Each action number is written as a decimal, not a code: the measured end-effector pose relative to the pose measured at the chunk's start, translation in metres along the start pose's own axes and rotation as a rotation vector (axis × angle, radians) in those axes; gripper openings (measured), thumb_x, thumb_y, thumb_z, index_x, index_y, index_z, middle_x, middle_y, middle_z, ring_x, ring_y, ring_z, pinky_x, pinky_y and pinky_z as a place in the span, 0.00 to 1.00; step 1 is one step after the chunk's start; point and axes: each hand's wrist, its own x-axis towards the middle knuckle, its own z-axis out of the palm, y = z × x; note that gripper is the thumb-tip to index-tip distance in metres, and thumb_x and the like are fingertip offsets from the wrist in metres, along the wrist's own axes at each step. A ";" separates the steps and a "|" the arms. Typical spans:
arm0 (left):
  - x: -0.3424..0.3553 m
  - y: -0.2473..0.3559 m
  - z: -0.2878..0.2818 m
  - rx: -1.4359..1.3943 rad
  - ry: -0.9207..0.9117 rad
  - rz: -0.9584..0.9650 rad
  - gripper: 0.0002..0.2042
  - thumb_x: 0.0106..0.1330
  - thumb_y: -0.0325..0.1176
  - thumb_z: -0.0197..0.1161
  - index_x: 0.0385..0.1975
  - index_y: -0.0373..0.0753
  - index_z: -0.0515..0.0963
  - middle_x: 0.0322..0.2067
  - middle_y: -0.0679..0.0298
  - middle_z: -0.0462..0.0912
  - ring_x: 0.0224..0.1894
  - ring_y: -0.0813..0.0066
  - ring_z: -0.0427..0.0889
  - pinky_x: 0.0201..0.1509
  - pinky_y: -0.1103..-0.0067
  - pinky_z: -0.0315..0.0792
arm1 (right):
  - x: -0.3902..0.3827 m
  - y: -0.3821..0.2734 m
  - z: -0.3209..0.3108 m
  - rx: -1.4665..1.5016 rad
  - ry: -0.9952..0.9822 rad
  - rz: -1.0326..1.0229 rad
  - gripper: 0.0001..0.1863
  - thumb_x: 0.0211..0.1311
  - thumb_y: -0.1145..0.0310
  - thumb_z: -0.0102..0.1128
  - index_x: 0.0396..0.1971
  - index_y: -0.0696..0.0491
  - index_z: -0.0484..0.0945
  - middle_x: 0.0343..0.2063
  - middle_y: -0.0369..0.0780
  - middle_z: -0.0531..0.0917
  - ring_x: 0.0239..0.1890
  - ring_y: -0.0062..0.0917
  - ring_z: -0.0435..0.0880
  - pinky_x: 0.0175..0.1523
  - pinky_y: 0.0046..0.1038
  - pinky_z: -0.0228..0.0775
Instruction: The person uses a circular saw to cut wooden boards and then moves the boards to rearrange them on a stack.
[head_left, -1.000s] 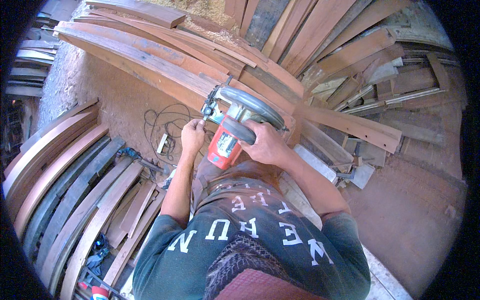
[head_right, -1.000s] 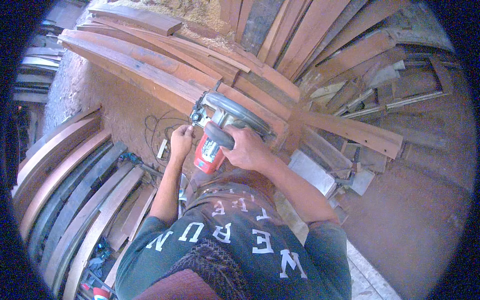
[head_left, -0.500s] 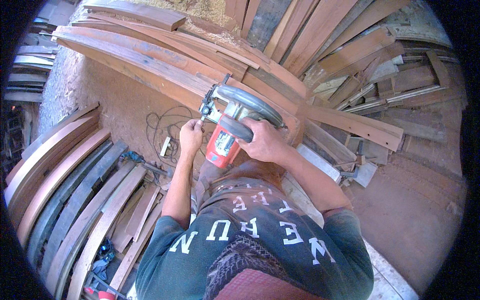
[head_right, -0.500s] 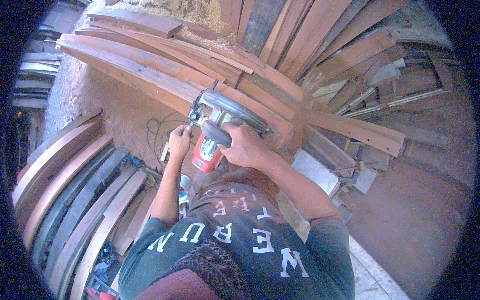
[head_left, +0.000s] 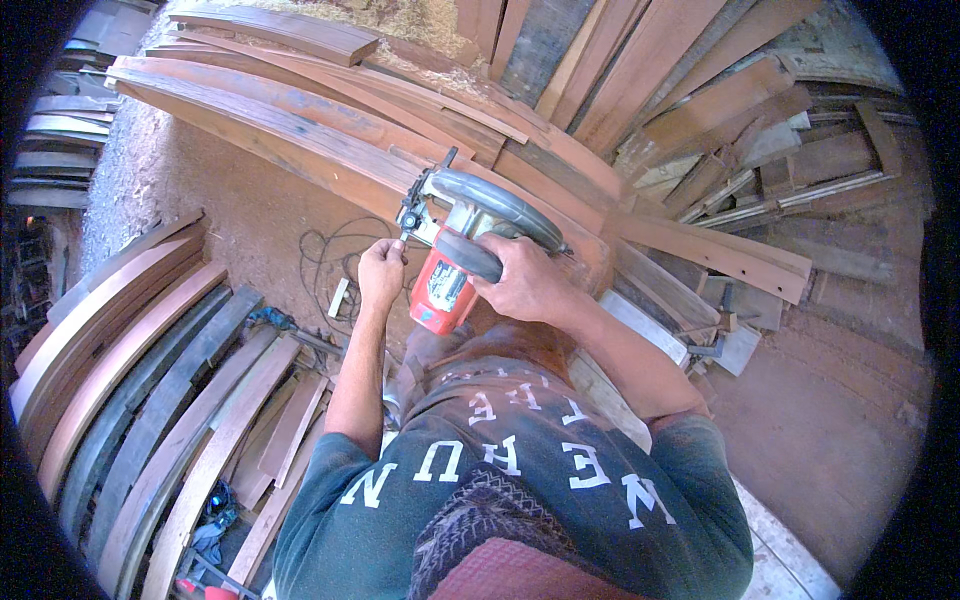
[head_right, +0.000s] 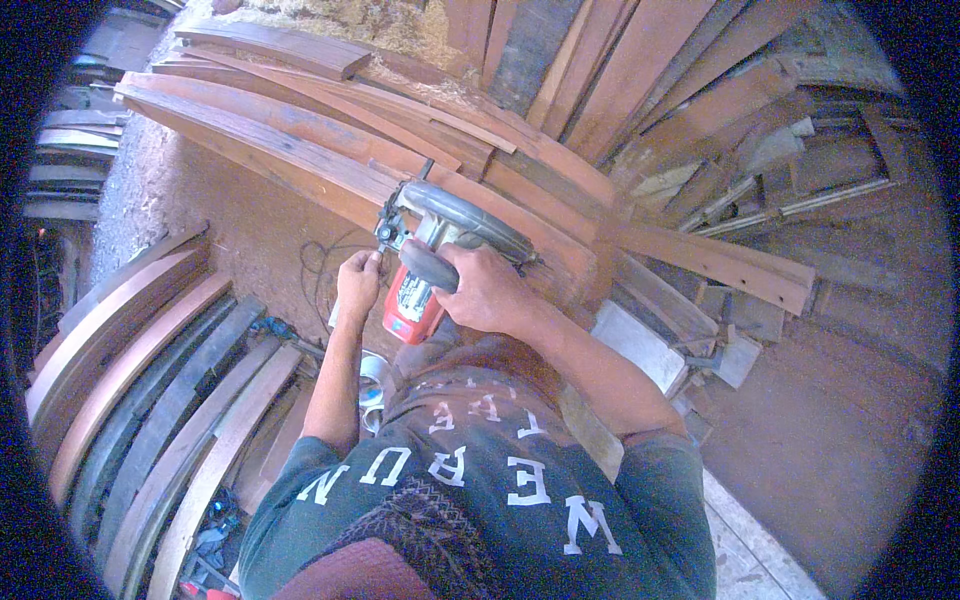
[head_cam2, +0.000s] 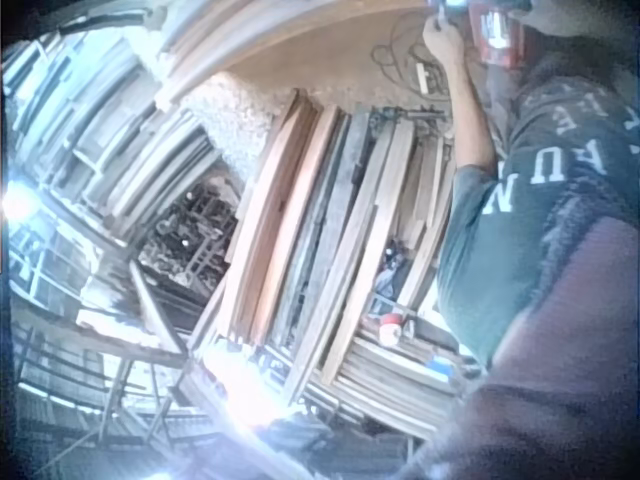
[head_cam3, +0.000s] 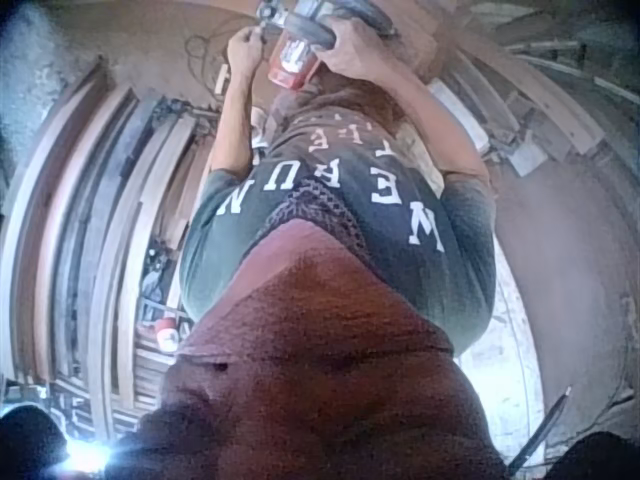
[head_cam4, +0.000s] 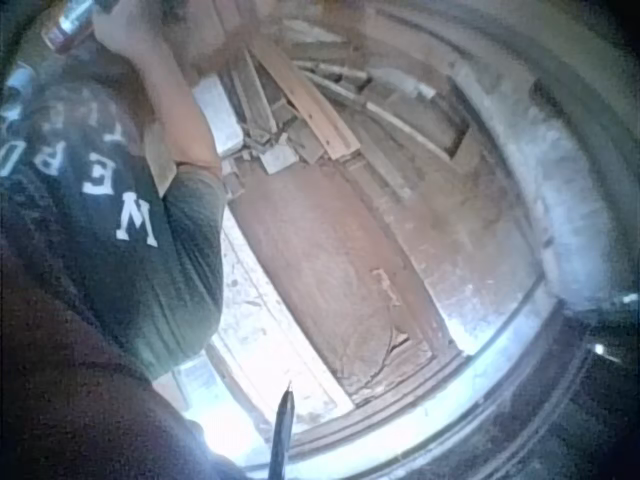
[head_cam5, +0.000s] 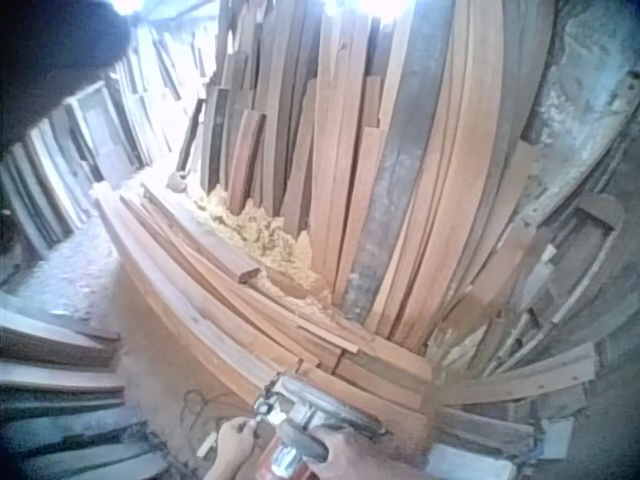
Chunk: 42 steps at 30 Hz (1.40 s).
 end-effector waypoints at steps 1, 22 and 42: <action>0.000 -0.001 0.000 0.004 0.003 0.010 0.14 0.74 0.39 0.60 0.37 0.35 0.87 0.26 0.60 0.88 0.31 0.71 0.87 0.40 0.71 0.77 | 0.000 0.001 0.001 0.007 0.003 -0.011 0.21 0.60 0.67 0.71 0.50 0.62 0.81 0.39 0.61 0.86 0.47 0.56 0.87 0.53 0.46 0.80; -0.002 0.007 -0.002 0.012 0.045 0.015 0.14 0.75 0.38 0.60 0.36 0.34 0.86 0.25 0.60 0.87 0.31 0.71 0.86 0.41 0.71 0.77 | 0.003 0.000 0.001 0.024 0.009 -0.004 0.20 0.60 0.68 0.71 0.50 0.61 0.81 0.39 0.60 0.86 0.46 0.56 0.87 0.51 0.45 0.79; -0.002 0.019 -0.007 -0.010 0.031 0.005 0.13 0.75 0.38 0.60 0.37 0.35 0.86 0.23 0.63 0.86 0.27 0.74 0.84 0.35 0.73 0.75 | 0.005 0.005 0.008 0.065 0.067 -0.047 0.17 0.60 0.68 0.71 0.46 0.60 0.83 0.36 0.60 0.86 0.43 0.56 0.87 0.47 0.45 0.80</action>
